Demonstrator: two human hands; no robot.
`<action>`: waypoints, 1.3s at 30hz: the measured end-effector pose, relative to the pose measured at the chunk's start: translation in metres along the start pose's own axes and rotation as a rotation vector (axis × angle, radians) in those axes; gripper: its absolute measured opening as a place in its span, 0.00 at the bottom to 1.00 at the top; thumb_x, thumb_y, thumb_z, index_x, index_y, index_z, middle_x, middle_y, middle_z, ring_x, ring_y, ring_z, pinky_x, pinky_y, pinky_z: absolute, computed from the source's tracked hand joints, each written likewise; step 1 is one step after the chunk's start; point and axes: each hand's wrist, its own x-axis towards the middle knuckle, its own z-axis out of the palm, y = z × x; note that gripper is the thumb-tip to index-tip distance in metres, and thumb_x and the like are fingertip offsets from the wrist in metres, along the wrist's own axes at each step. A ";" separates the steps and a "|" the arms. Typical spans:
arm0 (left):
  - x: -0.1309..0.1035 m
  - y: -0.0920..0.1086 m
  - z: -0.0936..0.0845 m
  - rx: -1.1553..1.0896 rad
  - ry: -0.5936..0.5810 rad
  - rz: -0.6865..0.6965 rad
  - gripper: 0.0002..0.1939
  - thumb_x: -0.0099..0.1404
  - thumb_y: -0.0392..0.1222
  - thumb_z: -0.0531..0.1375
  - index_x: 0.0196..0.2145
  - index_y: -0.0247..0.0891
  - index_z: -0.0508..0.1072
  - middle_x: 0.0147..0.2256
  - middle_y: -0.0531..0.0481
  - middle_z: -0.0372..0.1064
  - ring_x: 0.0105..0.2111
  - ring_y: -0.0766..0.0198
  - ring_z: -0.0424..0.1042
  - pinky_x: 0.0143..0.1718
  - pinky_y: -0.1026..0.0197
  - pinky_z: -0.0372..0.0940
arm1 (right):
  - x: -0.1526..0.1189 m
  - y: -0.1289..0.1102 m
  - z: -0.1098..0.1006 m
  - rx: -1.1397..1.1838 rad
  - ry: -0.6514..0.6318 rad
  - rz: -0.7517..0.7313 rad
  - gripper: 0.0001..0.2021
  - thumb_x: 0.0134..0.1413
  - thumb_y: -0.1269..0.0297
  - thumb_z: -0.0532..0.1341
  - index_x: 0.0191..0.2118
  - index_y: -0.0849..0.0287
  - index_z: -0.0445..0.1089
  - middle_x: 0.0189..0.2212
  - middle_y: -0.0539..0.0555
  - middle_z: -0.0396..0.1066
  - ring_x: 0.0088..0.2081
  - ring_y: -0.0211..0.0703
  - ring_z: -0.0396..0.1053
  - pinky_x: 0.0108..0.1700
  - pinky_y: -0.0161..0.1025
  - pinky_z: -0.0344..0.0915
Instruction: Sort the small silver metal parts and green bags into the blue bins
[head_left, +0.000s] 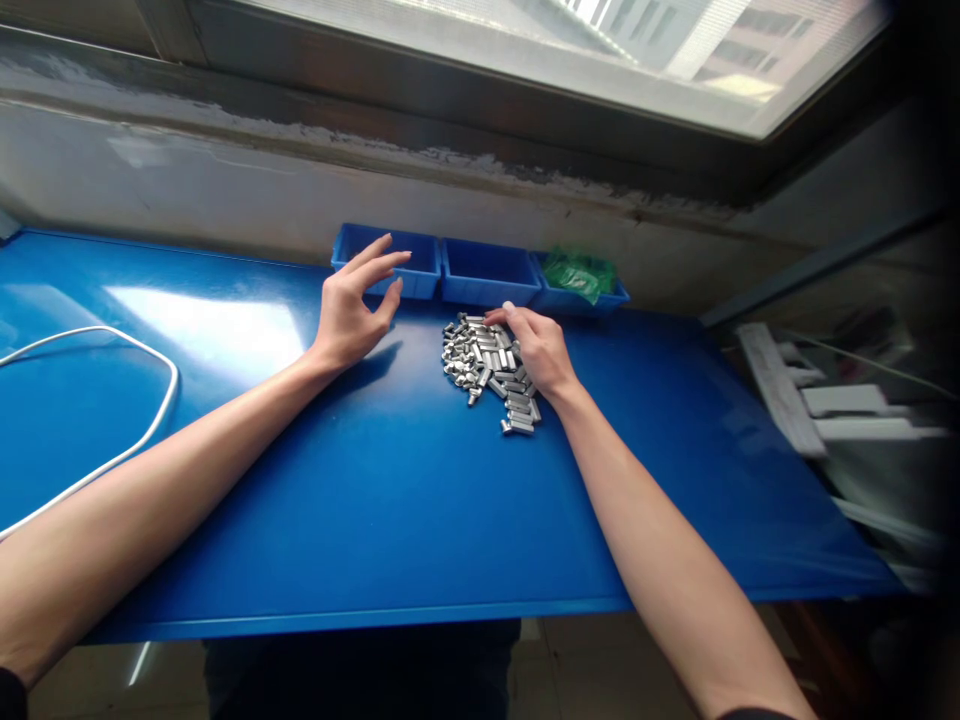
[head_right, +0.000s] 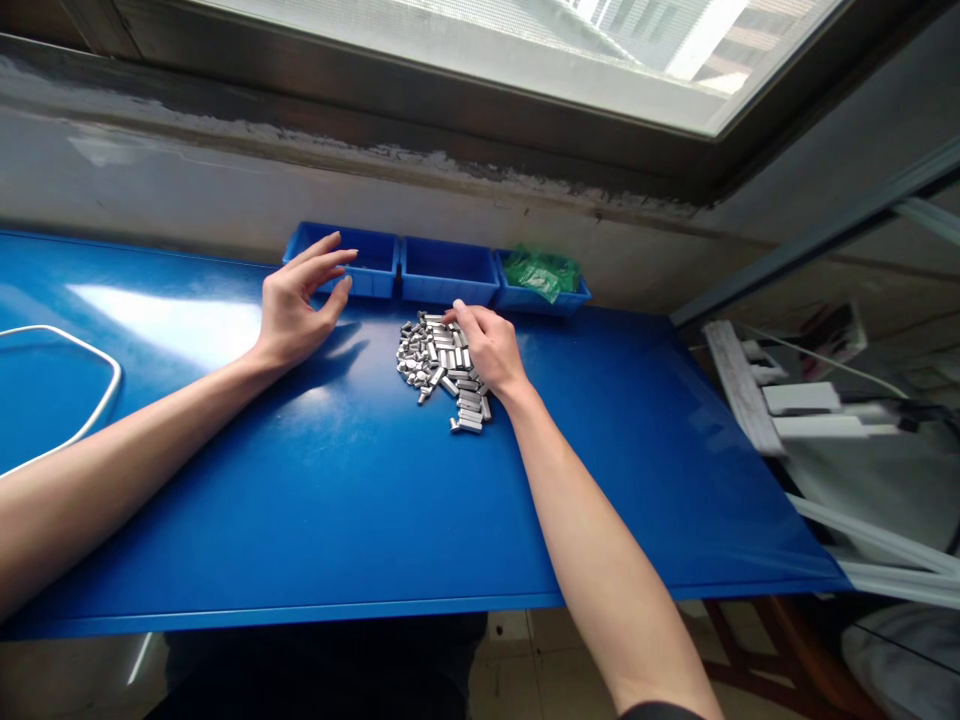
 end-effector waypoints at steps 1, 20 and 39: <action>0.001 0.003 0.000 0.006 -0.008 0.021 0.17 0.71 0.39 0.61 0.55 0.39 0.78 0.63 0.42 0.71 0.58 0.53 0.76 0.56 0.53 0.76 | 0.000 0.000 0.000 0.002 0.000 0.002 0.28 0.66 0.36 0.56 0.36 0.53 0.83 0.44 0.54 0.83 0.52 0.53 0.78 0.59 0.46 0.65; -0.005 0.014 0.003 0.069 -0.658 0.366 0.15 0.73 0.40 0.60 0.54 0.39 0.79 0.55 0.40 0.77 0.56 0.51 0.73 0.59 0.48 0.71 | 0.000 0.001 0.001 0.000 -0.002 -0.017 0.27 0.68 0.37 0.56 0.36 0.52 0.83 0.43 0.53 0.83 0.52 0.52 0.77 0.59 0.46 0.65; -0.006 0.016 0.001 0.061 -0.664 0.317 0.10 0.74 0.43 0.60 0.49 0.40 0.79 0.49 0.41 0.75 0.49 0.56 0.74 0.52 0.55 0.71 | 0.000 -0.001 0.001 0.005 0.000 -0.010 0.26 0.68 0.39 0.56 0.36 0.53 0.83 0.44 0.54 0.83 0.52 0.51 0.77 0.59 0.45 0.65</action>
